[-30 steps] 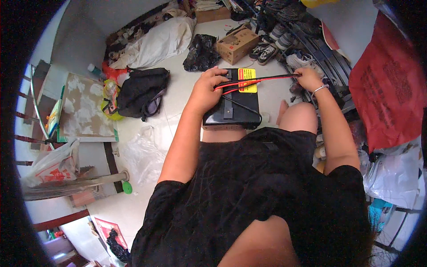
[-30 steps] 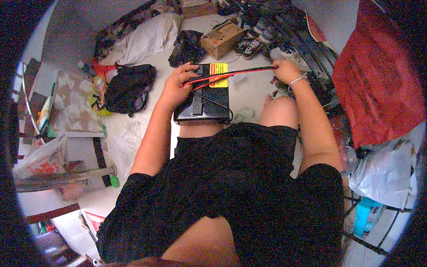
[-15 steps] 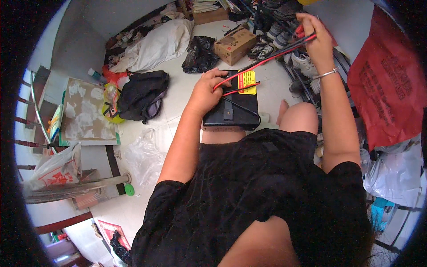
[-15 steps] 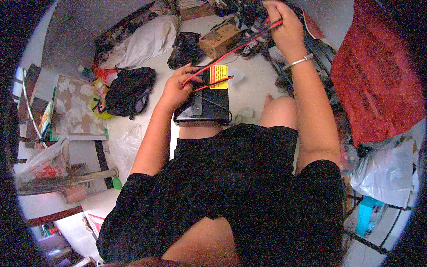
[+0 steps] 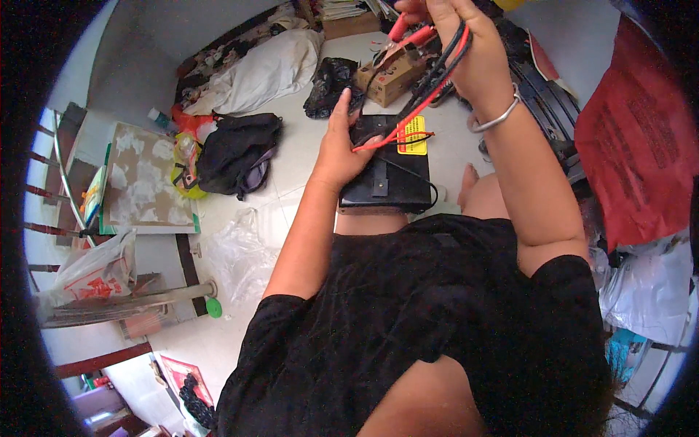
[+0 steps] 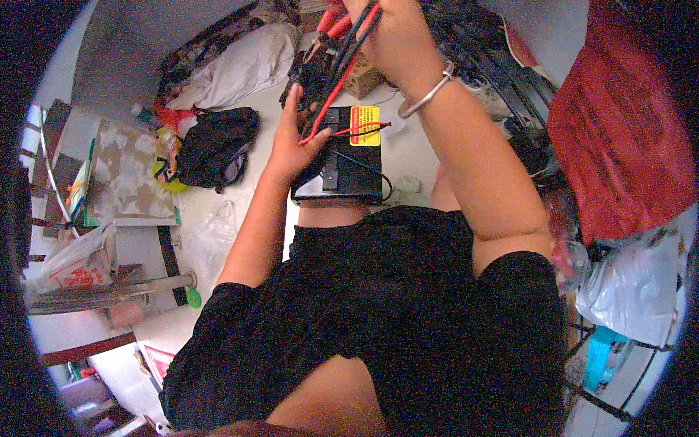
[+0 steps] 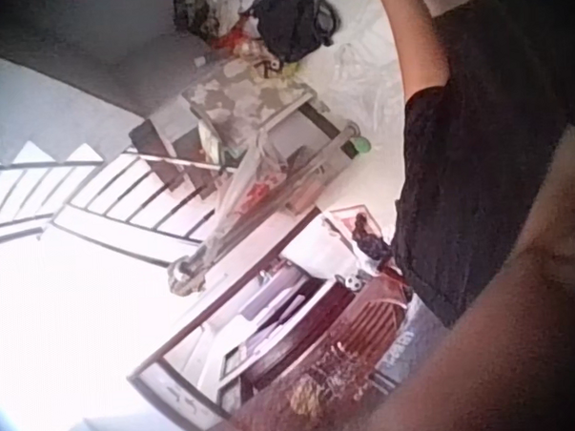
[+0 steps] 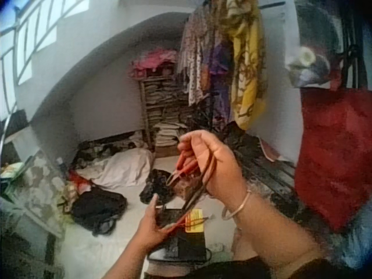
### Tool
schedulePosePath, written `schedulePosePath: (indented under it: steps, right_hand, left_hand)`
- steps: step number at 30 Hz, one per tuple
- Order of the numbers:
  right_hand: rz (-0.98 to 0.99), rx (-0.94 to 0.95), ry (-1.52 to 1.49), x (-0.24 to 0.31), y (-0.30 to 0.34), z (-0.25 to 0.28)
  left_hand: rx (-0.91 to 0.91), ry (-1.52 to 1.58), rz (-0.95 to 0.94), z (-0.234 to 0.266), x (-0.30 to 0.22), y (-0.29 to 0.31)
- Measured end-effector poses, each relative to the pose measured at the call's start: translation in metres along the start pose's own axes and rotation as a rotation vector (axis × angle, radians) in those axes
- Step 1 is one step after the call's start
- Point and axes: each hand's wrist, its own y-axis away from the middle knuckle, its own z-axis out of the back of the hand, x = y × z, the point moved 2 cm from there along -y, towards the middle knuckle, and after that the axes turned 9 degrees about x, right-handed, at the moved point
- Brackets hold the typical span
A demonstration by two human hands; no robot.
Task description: The person wipes the surfaces and cables of an electronic box using a cloth, then picks up a shoe from a rack and wipes its exterior.
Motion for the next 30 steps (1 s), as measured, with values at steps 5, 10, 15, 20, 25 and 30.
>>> schedulePosePath:
  steps: [5,10,15,20,25,30]
  right_hand:
    - [-0.009,-0.041,-0.1,-0.027,0.017,0.009]
    - [-0.15,0.038,0.182,-0.03,0.042,0.037]
    - [-0.594,0.042,0.432,-0.05,0.087,0.081]
    - [-0.558,0.336,0.644,-0.067,0.121,0.1]
    - [-1.005,0.343,0.469,-0.095,0.161,0.119]
    - [-0.979,0.356,0.215,-0.11,0.186,0.126]
  left_hand:
    - [0.14,-0.174,0.08,0.005,-0.002,-0.003]
    - [0.106,-0.113,0.076,0.008,0.005,0.001]
    - [0.12,-0.208,-0.051,0.009,0.012,0.001]
    - [0.163,-0.237,-0.081,0.01,0.014,-0.002]
    - [0.226,-0.253,-0.08,0.008,0.013,-0.003]
    - [0.211,-0.123,-0.035,0.008,0.015,-0.004]
